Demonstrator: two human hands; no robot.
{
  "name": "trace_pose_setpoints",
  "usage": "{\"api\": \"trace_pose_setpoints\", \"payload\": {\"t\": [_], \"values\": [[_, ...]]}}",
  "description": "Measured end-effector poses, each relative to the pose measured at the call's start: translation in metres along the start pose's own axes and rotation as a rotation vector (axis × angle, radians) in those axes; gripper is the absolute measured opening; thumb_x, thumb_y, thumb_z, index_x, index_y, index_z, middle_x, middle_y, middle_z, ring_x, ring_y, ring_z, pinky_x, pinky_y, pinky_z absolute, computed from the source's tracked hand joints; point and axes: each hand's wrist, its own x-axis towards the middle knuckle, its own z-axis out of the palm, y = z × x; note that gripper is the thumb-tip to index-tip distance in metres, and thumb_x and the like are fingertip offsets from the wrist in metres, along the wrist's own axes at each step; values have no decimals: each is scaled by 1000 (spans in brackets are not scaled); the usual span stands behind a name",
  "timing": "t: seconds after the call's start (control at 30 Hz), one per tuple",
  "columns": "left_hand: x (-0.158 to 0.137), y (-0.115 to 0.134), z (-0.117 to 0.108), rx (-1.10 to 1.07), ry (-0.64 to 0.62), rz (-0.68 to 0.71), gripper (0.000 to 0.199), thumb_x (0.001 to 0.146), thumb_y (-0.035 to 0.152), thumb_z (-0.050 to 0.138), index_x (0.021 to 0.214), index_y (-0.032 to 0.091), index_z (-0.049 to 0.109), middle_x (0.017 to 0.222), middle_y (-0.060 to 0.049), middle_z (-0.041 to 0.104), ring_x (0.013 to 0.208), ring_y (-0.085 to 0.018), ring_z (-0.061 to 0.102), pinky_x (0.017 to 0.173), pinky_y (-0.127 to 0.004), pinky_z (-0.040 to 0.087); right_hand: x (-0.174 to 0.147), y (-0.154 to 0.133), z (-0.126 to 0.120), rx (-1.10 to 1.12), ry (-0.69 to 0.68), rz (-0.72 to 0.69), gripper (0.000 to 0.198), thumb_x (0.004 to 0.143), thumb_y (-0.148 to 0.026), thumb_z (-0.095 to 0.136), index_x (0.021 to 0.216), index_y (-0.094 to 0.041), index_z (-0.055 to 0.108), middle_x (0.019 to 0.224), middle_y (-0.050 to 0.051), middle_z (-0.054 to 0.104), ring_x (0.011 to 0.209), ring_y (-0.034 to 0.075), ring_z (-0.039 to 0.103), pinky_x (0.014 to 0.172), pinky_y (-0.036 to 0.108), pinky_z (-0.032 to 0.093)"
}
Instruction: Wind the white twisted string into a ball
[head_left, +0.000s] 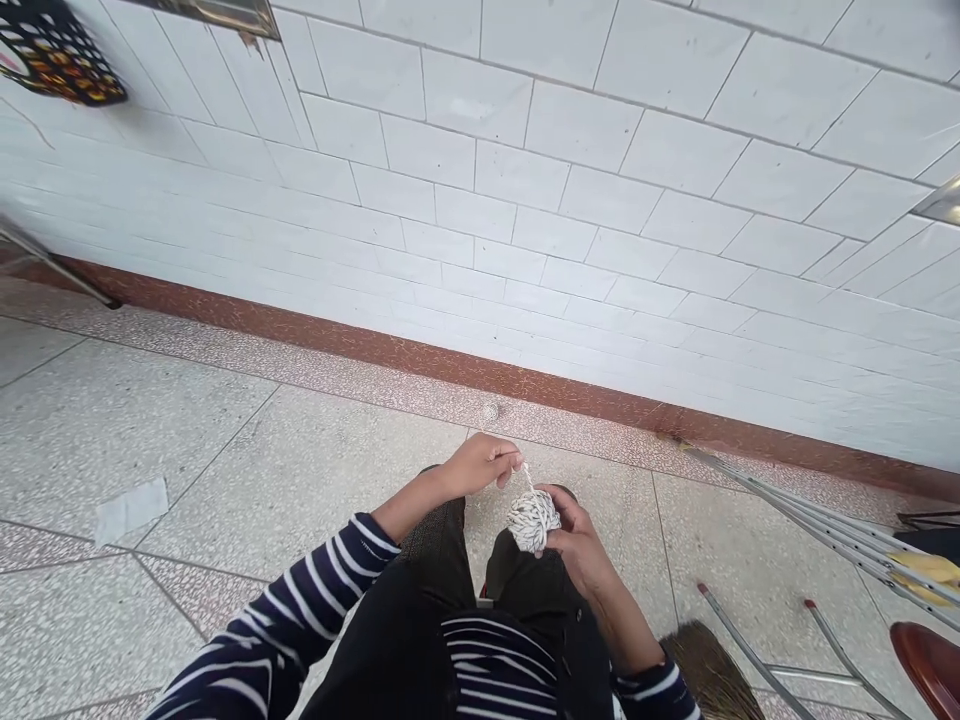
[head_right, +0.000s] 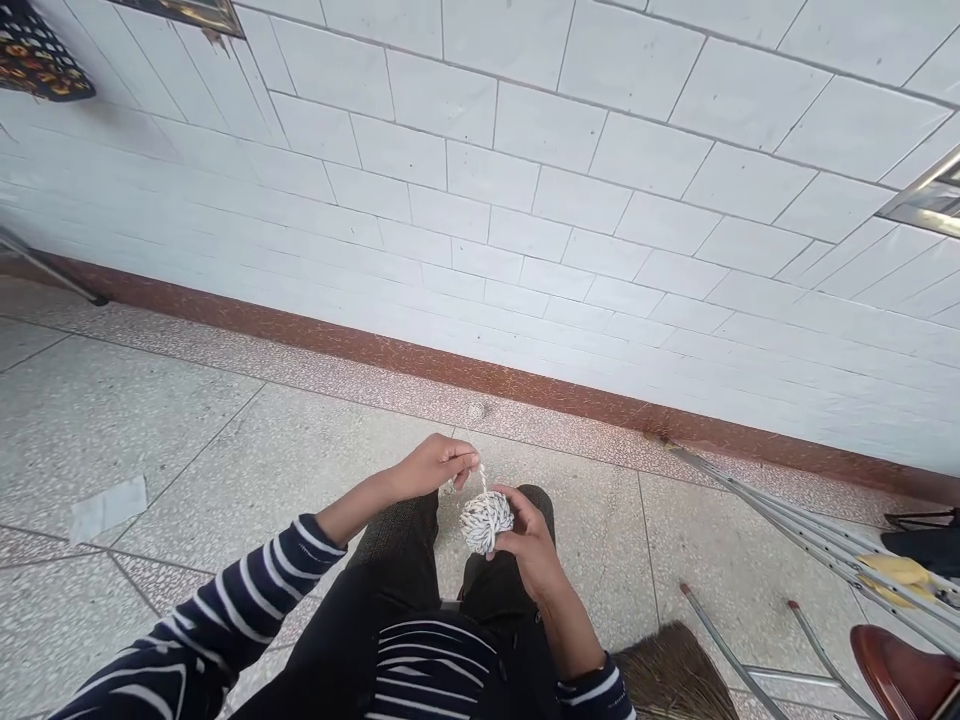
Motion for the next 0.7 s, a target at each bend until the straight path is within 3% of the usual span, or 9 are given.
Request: {"api": "trace_pose_setpoints", "payload": {"t": [0.2,0.3,0.4,0.5,0.7], "values": [[1,-26,24,-219,-83,-2,42,89,47,54,64,15,64,53,0,63,57,-12,56,66,-22,41,-18,-16,-1,248,5,64,67,63,-19,72,127,-32,58,115,3,62,78,20,57,50,25,49],[-4,-36,28,-401,-131,-64,41,81,51,64,62,14,65,50,0,60,54,-13,55,62,-23,42,-23,-14,-2,298,-17,115,60,63,-23,74,122,-30,63,116,4,63,75,19,57,50,27,48],[-8,-39,28,-478,-128,-93,39,77,50,68,62,14,67,51,-1,60,55,-14,56,62,-24,43,-22,-14,-4,399,0,156,50,63,-23,73,112,-30,68,102,3,68,68,18,55,49,27,44],[-8,-44,23,-404,-100,-99,37,78,48,67,62,14,69,57,-2,64,61,-15,58,64,-23,42,-17,-27,-11,517,118,154,49,58,-26,73,107,-31,70,95,3,69,65,18,55,48,27,41],[1,-72,7,-95,57,-79,28,81,40,62,71,16,71,70,-1,68,70,-17,59,66,-23,40,-19,-90,-36,449,276,22,63,47,-34,81,109,-33,69,116,12,67,73,24,60,48,30,43]]}}
